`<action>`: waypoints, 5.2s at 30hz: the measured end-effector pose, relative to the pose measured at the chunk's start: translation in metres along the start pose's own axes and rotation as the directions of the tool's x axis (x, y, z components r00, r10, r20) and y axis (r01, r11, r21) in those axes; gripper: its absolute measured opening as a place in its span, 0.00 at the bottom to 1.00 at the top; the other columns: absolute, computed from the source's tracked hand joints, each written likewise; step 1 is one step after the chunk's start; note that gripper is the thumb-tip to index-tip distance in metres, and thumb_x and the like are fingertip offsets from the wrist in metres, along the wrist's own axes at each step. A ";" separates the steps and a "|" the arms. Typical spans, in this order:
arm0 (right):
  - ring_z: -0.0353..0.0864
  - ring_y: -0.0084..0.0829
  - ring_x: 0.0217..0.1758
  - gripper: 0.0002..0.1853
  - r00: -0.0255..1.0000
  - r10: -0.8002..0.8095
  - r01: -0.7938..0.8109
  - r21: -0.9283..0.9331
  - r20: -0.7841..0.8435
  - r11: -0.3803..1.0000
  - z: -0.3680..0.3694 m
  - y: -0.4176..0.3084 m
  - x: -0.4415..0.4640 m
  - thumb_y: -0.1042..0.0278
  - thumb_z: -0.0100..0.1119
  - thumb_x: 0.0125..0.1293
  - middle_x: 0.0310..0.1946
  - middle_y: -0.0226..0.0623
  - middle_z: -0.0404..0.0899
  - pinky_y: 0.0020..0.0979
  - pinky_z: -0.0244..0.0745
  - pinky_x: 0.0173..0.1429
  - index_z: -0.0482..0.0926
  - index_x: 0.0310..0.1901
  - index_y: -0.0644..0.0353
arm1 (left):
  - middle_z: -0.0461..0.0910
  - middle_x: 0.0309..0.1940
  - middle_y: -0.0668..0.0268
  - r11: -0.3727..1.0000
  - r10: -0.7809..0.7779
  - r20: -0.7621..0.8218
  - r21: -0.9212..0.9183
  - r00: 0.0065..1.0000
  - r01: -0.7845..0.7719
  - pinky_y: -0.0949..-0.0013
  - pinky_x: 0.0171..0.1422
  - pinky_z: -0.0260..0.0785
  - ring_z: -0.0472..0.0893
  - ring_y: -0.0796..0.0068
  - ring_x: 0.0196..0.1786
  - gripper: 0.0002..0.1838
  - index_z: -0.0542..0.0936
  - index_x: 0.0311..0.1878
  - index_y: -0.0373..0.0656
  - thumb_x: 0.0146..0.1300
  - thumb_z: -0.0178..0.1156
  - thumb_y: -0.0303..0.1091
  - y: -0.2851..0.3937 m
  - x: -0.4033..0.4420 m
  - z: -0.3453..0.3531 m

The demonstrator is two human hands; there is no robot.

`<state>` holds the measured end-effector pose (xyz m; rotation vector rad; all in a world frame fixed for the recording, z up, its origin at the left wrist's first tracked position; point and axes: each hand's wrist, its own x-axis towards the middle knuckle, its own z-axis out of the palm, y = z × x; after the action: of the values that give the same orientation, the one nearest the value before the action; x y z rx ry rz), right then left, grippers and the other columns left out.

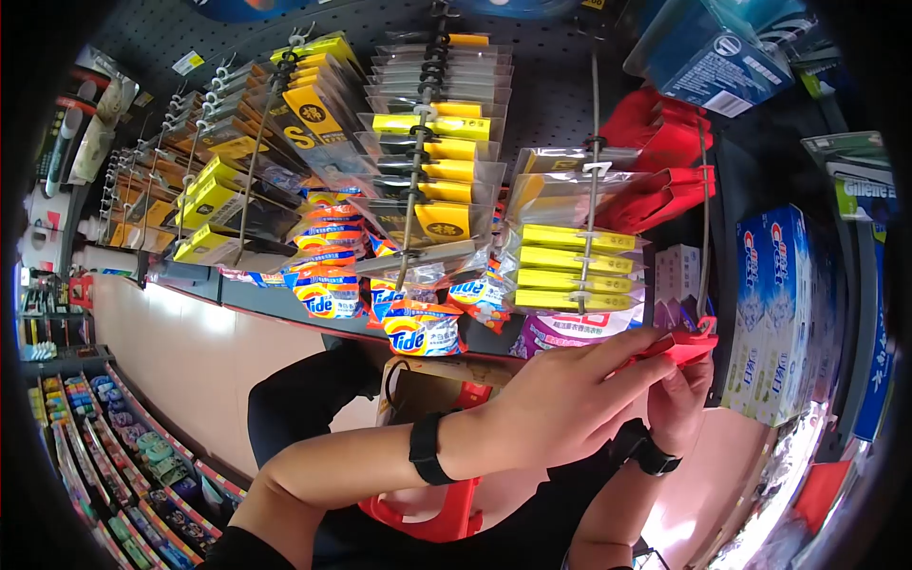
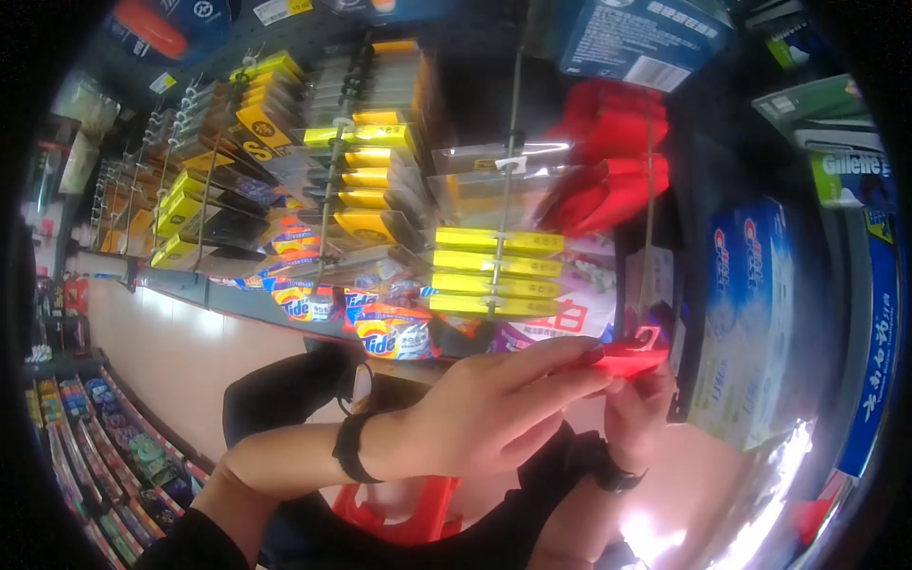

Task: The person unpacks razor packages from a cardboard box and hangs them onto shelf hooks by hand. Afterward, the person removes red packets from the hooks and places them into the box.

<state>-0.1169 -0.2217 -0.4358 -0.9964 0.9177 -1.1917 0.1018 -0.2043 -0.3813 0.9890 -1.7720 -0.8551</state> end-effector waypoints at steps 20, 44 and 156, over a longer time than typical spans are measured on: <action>0.75 0.13 0.34 0.16 0.659 0.541 -0.129 -0.629 0.522 0.766 0.047 0.049 -0.021 0.69 0.71 0.64 0.33 0.26 0.80 0.24 0.74 0.35 0.78 0.49 0.65 | 0.76 0.49 0.59 0.830 -0.557 -0.106 -0.095 0.824 0.549 0.71 0.46 0.73 0.80 0.69 0.46 0.17 0.80 0.54 0.42 0.64 0.57 0.15 -0.013 -0.155 0.004; 0.84 0.49 0.33 0.15 0.874 0.406 0.038 -0.870 0.268 0.491 0.037 0.128 -0.025 0.60 0.64 0.57 0.29 0.53 0.83 0.40 0.76 0.39 0.82 0.32 0.69 | 0.81 0.43 0.64 0.457 -0.888 0.113 0.126 0.445 0.880 0.70 0.51 0.74 0.82 0.72 0.46 0.10 0.79 0.52 0.40 0.69 0.58 0.30 -0.065 -0.238 0.010; 0.75 0.48 0.62 0.26 0.838 -0.503 0.286 -0.616 -0.211 0.734 0.050 0.004 0.058 0.70 0.69 0.61 0.59 0.49 0.74 0.39 0.70 0.67 0.72 0.60 0.63 | 0.81 0.54 0.55 0.872 -0.432 0.102 0.302 0.896 0.385 0.69 0.64 0.66 0.78 0.69 0.55 0.27 0.70 0.68 0.32 0.67 0.52 0.34 -0.004 0.166 -0.031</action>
<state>-0.0600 -0.2721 -0.4265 -1.5435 1.4613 -1.5498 0.0866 -0.3576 -0.3119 1.5585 -1.8872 -0.9918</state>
